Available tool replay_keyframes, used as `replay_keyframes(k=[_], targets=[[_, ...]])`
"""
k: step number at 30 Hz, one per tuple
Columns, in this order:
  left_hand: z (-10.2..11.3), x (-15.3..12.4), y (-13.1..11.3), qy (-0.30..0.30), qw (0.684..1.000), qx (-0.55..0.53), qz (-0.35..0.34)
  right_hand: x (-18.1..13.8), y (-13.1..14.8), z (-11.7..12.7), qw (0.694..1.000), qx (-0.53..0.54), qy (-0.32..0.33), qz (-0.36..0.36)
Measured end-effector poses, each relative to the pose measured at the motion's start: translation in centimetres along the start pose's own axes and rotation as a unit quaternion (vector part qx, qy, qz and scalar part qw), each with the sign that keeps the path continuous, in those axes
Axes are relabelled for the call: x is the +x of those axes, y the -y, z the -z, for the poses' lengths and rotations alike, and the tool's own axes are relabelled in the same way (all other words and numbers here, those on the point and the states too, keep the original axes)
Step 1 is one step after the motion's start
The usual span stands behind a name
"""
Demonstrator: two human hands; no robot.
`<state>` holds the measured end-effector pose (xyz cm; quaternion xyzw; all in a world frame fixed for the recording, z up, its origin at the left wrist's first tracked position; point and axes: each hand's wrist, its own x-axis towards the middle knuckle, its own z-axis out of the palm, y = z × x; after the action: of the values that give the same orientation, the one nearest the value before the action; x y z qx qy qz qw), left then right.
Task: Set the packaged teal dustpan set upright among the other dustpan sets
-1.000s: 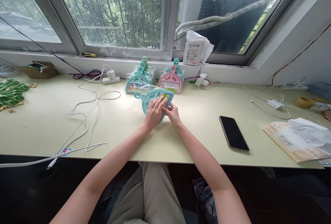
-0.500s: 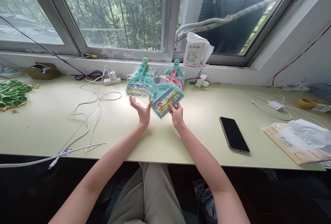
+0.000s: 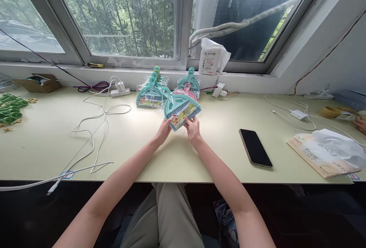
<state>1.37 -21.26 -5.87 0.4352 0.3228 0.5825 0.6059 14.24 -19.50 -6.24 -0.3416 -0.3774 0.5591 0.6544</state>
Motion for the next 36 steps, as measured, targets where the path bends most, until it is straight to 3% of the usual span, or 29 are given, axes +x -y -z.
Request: replay_keyframes(k=[2,7,14,19,23,31,36], targets=[[0.4,-0.1,-0.4,0.009,0.999,0.034,0.012,-0.1,0.0,0.0,1.0,0.007,0.003,-0.007],[0.2,-0.6,-0.4,0.122,0.987,0.066,0.081,0.2,0.5,0.6,1.0,0.005,0.006,0.002],[0.5,-0.3,-1.3,0.013,0.998,0.047,-0.041,0.4,-0.4,0.4,0.999,-0.002,0.036,-0.011],[1.0,-0.2,-0.9,0.03,0.997,0.066,0.031,0.5,-0.3,0.5,0.999,-0.009,0.037,0.0],[0.9,0.0,-0.6,0.056,0.994,0.08,0.04,0.5,0.2,0.7,0.999,0.004,0.041,0.006],[1.3,0.3,-0.8,0.003,0.992,0.123,0.029,1.1,-0.2,0.8,0.999,-0.024,0.036,-0.016],[2.8,1.4,-1.0,-0.026,0.993,0.062,0.092,2.6,0.7,2.2,0.983,-0.12,0.11,-0.083]])
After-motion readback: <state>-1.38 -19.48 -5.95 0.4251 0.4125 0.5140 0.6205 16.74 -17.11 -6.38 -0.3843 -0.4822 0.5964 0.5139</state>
